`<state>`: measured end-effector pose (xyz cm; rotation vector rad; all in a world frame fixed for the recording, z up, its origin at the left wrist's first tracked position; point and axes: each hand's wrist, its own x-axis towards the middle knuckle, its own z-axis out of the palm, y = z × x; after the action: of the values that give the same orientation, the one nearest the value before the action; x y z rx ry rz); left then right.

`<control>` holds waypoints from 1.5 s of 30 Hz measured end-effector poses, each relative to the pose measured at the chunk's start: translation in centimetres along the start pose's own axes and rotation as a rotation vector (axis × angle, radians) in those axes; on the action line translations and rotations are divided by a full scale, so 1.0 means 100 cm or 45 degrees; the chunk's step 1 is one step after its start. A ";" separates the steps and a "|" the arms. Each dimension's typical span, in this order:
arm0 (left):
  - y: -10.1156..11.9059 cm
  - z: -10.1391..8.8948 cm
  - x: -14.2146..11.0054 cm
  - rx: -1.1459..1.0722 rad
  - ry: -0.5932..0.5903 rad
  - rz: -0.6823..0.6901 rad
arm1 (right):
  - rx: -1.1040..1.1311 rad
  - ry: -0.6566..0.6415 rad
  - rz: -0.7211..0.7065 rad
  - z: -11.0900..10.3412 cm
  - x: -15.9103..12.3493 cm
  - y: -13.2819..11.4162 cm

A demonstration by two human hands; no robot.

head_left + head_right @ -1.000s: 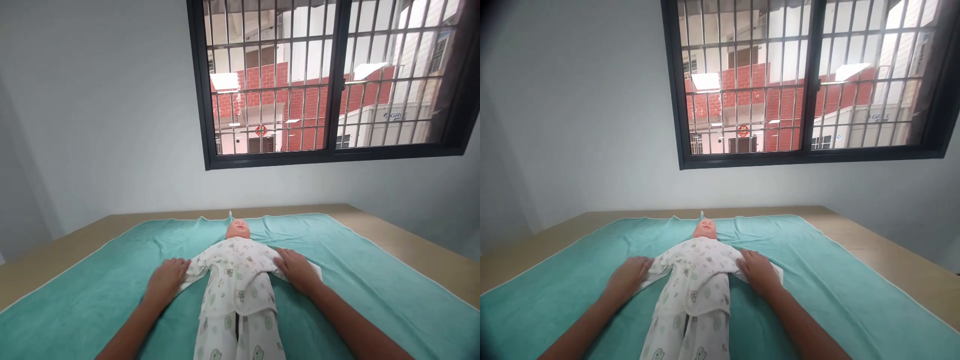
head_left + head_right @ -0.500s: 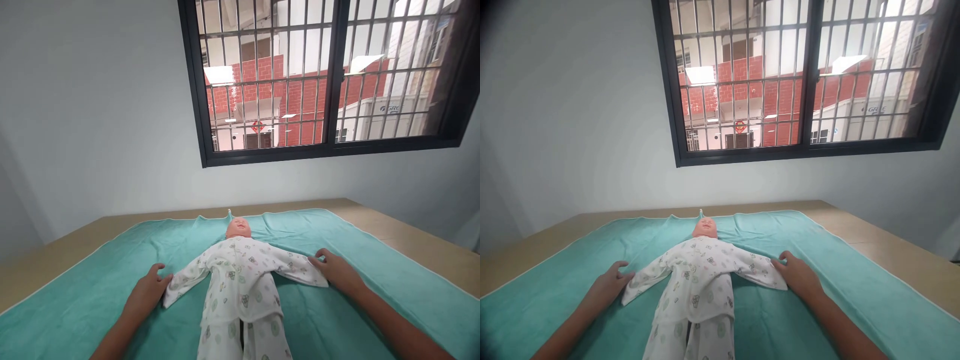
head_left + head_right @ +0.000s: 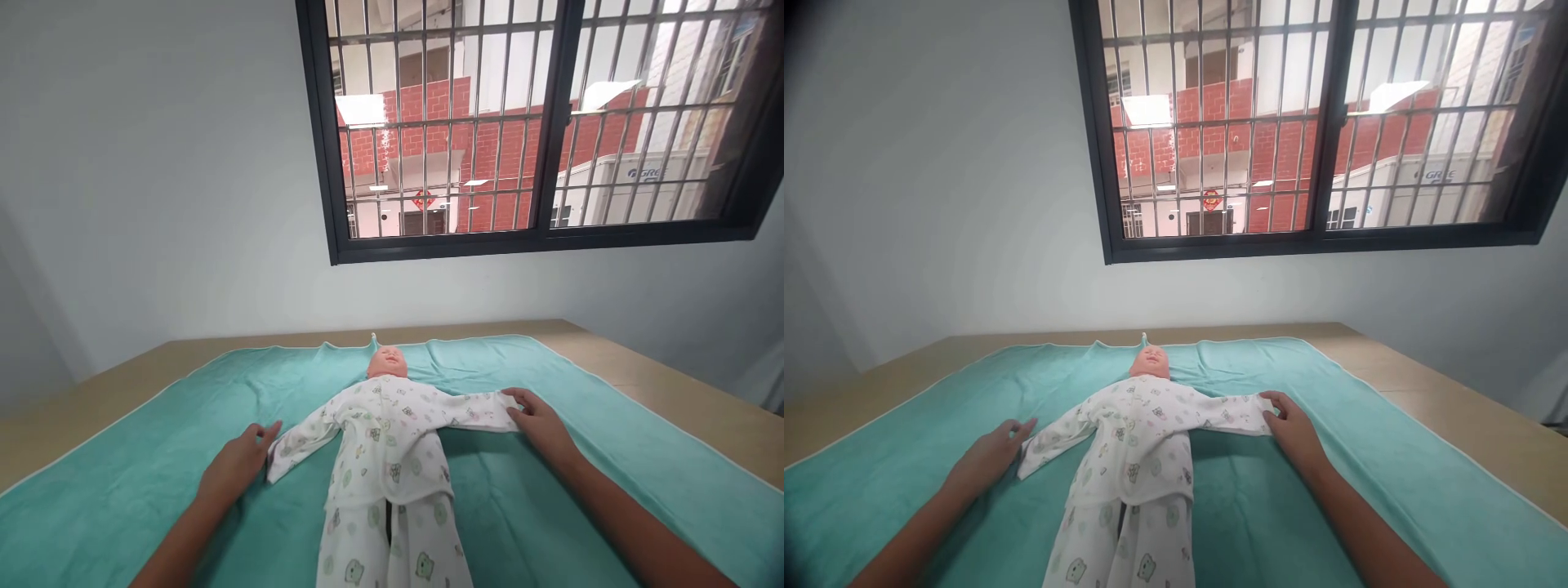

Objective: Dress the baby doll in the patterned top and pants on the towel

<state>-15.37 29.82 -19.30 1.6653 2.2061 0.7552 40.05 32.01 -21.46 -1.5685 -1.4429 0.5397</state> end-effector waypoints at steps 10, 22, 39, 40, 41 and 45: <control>-0.007 0.006 0.006 -0.087 -0.046 -0.033 | -0.202 -0.072 -0.089 0.009 -0.005 0.000; 0.000 0.006 0.004 -0.090 -0.154 -0.095 | -0.347 -0.133 -0.033 0.015 -0.003 0.002; 0.013 -0.004 -0.014 -0.840 -0.216 -0.224 | -0.397 -0.126 -0.015 0.017 -0.009 -0.005; 0.015 -0.002 -0.014 -0.861 -0.172 -0.211 | -0.394 -0.125 -0.018 0.017 -0.010 -0.006; 0.016 -0.001 -0.014 -0.883 -0.115 -0.200 | -0.389 -0.123 -0.021 0.017 -0.010 -0.006; 0.013 0.005 -0.007 -1.024 0.157 -0.122 | -0.333 -0.102 -0.046 0.017 -0.009 -0.005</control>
<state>-13.87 29.57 -19.05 1.1131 1.6644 1.4883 38.21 31.61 -22.10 -1.7361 -1.6525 0.4085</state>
